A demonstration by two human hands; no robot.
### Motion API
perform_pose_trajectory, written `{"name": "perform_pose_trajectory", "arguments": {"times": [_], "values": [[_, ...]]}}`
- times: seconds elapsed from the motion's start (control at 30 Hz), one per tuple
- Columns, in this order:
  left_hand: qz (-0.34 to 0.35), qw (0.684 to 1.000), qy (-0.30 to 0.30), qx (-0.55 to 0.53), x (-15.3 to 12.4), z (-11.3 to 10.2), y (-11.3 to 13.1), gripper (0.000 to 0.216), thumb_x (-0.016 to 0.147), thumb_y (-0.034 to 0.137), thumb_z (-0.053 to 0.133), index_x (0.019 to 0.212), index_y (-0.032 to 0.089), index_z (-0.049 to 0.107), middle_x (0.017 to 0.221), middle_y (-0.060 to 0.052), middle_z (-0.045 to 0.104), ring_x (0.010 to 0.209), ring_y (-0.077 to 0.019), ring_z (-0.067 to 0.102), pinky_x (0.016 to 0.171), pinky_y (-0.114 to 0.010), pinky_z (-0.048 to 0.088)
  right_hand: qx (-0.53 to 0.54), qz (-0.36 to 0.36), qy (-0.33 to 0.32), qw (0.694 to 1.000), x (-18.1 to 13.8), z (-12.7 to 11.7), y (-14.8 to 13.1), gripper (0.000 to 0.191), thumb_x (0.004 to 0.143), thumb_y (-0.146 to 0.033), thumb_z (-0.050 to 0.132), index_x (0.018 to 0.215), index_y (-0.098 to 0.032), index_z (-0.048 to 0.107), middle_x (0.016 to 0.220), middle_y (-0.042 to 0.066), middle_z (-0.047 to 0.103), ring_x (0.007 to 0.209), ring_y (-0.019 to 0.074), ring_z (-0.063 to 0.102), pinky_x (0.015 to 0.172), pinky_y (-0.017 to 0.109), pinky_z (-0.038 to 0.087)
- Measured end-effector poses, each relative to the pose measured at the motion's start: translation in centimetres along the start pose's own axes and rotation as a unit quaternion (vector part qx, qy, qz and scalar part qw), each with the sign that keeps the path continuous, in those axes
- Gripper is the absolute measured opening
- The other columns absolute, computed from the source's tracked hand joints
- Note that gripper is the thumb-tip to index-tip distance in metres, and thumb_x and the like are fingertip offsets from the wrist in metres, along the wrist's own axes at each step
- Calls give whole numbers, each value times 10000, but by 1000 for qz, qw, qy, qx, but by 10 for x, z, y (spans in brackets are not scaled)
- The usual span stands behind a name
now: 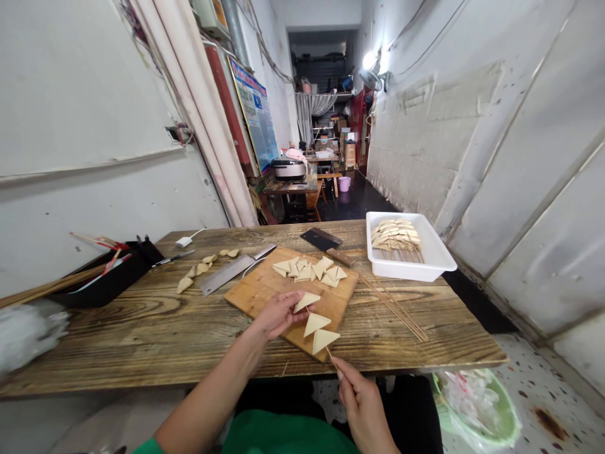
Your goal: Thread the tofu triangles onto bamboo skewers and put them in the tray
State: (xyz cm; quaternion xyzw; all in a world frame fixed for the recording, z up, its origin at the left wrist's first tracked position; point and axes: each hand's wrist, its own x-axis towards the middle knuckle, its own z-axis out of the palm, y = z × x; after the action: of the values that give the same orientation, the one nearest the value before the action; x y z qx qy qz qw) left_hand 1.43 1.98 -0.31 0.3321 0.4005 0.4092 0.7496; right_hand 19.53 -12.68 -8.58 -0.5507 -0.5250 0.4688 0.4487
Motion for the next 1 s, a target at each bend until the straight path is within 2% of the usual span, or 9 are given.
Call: {"name": "perform_pose_trajectory", "arguments": {"times": [0.2, 0.53, 0.67, 0.87, 1.0], "values": [[-2, 1000, 1, -6, 1, -2, -5, 185, 808, 212, 536, 873, 68, 633, 857, -143, 653, 761, -172, 633, 711, -294, 521, 3, 4, 8, 1000, 0, 1, -1, 474, 847, -497, 456, 1164, -176, 602, 613, 7, 527, 521, 115, 438, 511, 199, 404], [1, 1000, -6, -12, 0, 0, -10, 186, 782, 230, 577, 845, 67, 640, 869, -134, 651, 762, -174, 632, 728, -314, 516, 34, -1, 0, 999, 1, 4, 2, 439, 864, -458, 455, 1179, -180, 582, 599, -8, 494, 485, 93, 383, 467, 187, 361], [3, 1000, -2, -10, -2, 2, -12, 172, 779, 223, 578, 816, 67, 638, 841, -131, 654, 729, -165, 628, 698, -298, 518, 44, 1, -1, 999, 0, 5, 3, 427, 859, -455, 468, 1175, -194, 586, 655, 2, 525, 508, 90, 398, 490, 187, 374], [-15, 1000, -4, -8, -1, 4, -21, 168, 800, 203, 545, 791, 56, 628, 779, -124, 657, 655, -141, 613, 658, -278, 519, 37, 1, 7, 999, 1, 7, -2, 452, 845, -480, 475, 1152, -176, 609, 591, -10, 491, 478, 88, 371, 451, 184, 343], [-18, 999, -14, -33, -2, 6, -20, 211, 819, 244, 530, 875, 65, 625, 869, -142, 661, 709, -161, 626, 681, -307, 519, 32, 0, 20, 999, 4, 5, -10, 498, 834, -506, 482, 1154, -146, 607, 538, -23, 461, 456, 84, 360, 428, 182, 329]]}}
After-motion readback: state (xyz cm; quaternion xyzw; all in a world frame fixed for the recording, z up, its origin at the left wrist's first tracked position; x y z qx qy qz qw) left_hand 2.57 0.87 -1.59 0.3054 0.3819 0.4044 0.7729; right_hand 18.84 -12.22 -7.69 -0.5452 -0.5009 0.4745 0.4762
